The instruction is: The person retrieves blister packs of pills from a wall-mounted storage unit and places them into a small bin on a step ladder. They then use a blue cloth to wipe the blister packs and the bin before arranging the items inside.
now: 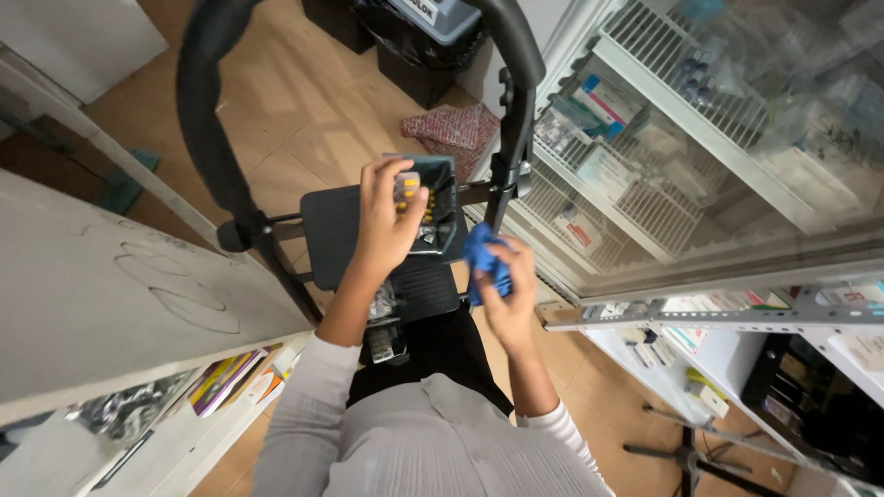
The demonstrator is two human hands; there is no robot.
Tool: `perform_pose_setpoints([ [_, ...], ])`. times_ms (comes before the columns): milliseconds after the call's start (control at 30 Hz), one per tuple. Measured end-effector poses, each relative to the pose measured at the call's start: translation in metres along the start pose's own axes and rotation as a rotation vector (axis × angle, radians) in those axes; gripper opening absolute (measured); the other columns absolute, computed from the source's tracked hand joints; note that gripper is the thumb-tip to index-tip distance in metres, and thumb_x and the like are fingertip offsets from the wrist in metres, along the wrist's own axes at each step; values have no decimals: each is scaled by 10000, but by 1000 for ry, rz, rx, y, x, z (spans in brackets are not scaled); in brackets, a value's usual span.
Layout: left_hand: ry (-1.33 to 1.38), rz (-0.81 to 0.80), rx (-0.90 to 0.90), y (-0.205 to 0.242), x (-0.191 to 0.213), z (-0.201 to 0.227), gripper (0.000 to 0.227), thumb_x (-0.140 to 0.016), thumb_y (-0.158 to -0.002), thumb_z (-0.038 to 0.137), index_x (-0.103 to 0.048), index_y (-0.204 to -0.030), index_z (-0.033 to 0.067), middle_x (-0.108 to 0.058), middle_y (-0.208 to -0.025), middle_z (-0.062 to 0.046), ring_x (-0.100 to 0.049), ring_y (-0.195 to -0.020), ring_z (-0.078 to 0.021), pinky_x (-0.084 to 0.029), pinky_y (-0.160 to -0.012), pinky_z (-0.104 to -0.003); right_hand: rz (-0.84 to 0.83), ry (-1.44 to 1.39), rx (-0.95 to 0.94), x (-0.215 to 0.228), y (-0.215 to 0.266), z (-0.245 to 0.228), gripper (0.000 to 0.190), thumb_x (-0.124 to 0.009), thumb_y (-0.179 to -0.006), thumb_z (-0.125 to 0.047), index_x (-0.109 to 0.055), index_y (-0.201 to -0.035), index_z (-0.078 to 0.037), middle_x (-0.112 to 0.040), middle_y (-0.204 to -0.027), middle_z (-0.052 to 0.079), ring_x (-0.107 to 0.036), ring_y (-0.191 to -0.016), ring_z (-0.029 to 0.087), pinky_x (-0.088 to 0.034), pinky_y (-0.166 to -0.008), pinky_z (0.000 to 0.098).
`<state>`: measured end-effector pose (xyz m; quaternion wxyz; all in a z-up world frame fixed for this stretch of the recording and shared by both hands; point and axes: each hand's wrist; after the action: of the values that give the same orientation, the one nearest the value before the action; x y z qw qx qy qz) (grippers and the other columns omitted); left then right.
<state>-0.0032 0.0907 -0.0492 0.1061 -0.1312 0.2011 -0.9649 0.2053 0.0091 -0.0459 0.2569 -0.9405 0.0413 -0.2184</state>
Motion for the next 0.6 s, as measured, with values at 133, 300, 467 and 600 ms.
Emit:
perform_pose_setpoints([
  [133, -253, -37, -99, -14, -23, -10, 475, -740, -955, 216, -558, -1360, 44, -465, -1400, -192, -453, -1294, -401, -400, -1106, -508, 97, 30, -76, 14, 0, 9, 340, -689, -856, 10, -639, -1189, -34, -610, -1284, 160, -609, -1172, 307, -480, -1032, 385],
  [300, -666, -42, -173, -19, -51, -34, 519, -764, -921, 260, -549, -1326, 18, -401, -1471, -220, -367, -1358, -454, -337, -1094, -642, 72, 59, -87, 20, -3, 1, 334, -691, -860, 9, -633, -1186, -36, -605, -1289, 160, -616, -1153, 294, -494, -995, 368],
  [467, -799, -1, -132, -18, -50, -29, 593, -769, -886, 268, -530, -1373, 29, -355, -1506, -232, -340, -1378, -462, -291, -1084, -686, 9, 44, -64, 16, -5, 1, 329, -703, -877, -2, -646, -1199, -41, -596, -1304, 165, -624, -1167, 303, -510, -989, 372],
  [600, -706, 27, -109, -12, -29, -14, 607, -783, -882, 258, -518, -1390, 55, -351, -1511, -227, -336, -1389, -463, -286, -1106, -672, -43, 41, -53, 13, -7, 5, 326, -710, -879, 0, -654, -1197, -43, -602, -1304, 167, -634, -1173, 311, -514, -997, 380],
])
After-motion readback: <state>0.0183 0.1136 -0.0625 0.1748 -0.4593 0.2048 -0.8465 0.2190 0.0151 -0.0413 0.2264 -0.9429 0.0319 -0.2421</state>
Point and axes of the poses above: each hand's wrist, its own y-axis away from the middle knuckle, its own x-axis out of the back of the hand, z = x × y
